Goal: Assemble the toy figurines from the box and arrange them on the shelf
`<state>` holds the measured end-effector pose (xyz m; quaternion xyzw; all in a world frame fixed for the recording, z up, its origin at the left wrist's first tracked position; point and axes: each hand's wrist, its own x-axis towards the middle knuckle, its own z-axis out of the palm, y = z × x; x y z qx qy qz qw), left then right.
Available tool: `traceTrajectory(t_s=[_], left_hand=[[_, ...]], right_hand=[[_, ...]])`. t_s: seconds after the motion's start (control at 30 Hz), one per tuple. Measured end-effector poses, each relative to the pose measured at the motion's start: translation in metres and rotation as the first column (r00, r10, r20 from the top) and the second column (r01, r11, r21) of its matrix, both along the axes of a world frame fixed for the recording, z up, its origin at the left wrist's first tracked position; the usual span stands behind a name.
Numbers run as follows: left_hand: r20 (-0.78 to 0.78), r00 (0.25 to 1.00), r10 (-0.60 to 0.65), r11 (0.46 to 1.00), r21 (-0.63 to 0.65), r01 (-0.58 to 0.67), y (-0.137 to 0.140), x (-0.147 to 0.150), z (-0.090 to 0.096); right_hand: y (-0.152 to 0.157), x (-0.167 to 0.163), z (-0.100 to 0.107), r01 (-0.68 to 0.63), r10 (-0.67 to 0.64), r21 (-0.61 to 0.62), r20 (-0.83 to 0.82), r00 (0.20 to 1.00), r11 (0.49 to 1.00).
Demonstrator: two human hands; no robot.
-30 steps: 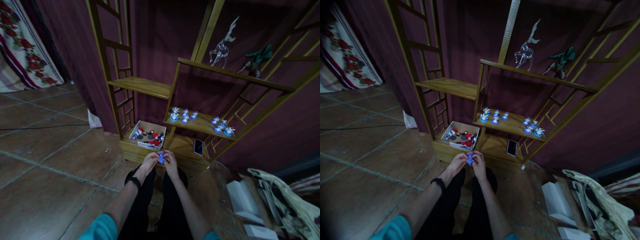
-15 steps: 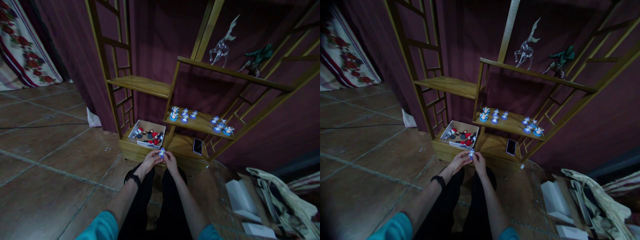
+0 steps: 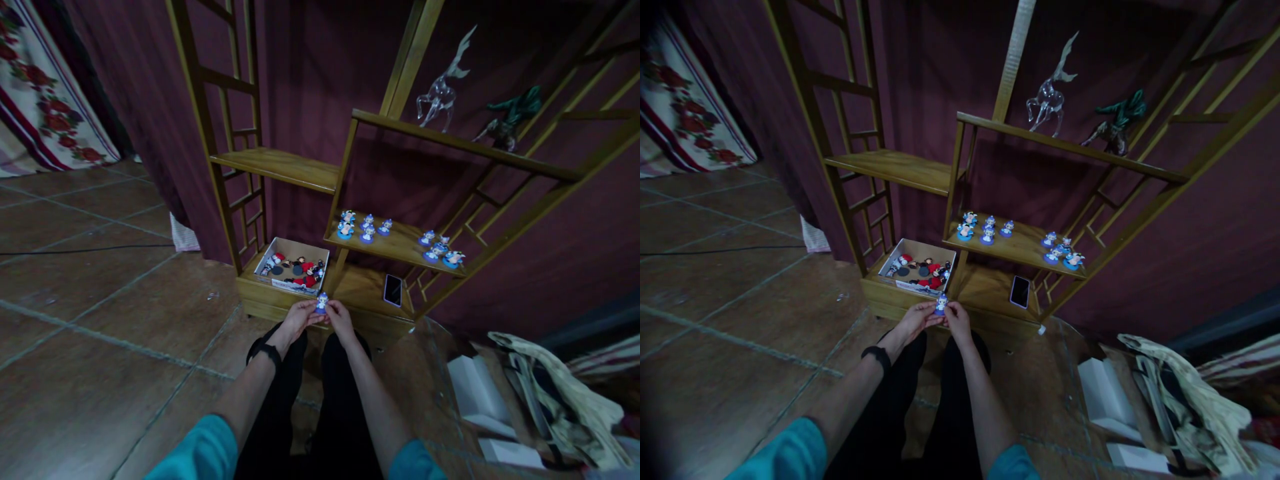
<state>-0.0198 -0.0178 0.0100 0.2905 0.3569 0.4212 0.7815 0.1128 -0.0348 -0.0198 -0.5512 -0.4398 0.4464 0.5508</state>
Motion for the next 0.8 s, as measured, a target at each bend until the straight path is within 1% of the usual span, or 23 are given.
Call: traceTrajectory(t_s=[0.2,0.33,0.47,0.57,0.63,0.7,0.8], left_hand=[[-0.019,0.998,0.056,0.998,-0.001,-0.056,0.000,0.003,-0.002],[-0.060,0.996,0.068,0.998,0.007,-0.068,0.004,0.005,-0.007],[-0.106,0.992,0.064,0.998,-0.018,-0.066,0.008,0.007,-0.010],[-0.076,0.996,0.042,0.998,-0.038,-0.045,0.010,0.006,-0.010],[-0.044,0.998,0.050,0.998,-0.046,-0.052,0.010,0.004,-0.009],[-0.008,0.999,0.044,0.998,-0.052,-0.044,0.009,0.002,-0.008],[0.042,0.999,-0.015,0.999,-0.045,0.017,0.008,0.000,-0.007]], right_hand=[[-0.001,0.000,0.002,0.001,-0.001,0.011,-0.031,1.000,1.000],[-0.001,-0.001,0.004,0.008,-0.009,-0.014,-0.053,0.999,1.000],[0.000,-0.002,0.005,0.044,-0.046,-0.033,-0.075,0.996,0.998],[0.001,-0.002,0.006,0.042,-0.049,-0.058,-0.123,0.991,0.997],[0.002,-0.002,0.006,0.031,-0.040,-0.058,-0.163,0.986,0.998],[0.002,-0.001,0.007,0.039,-0.045,-0.039,-0.180,0.983,0.998],[0.001,-0.002,0.009,0.062,-0.057,0.025,-0.180,0.982,0.998]])
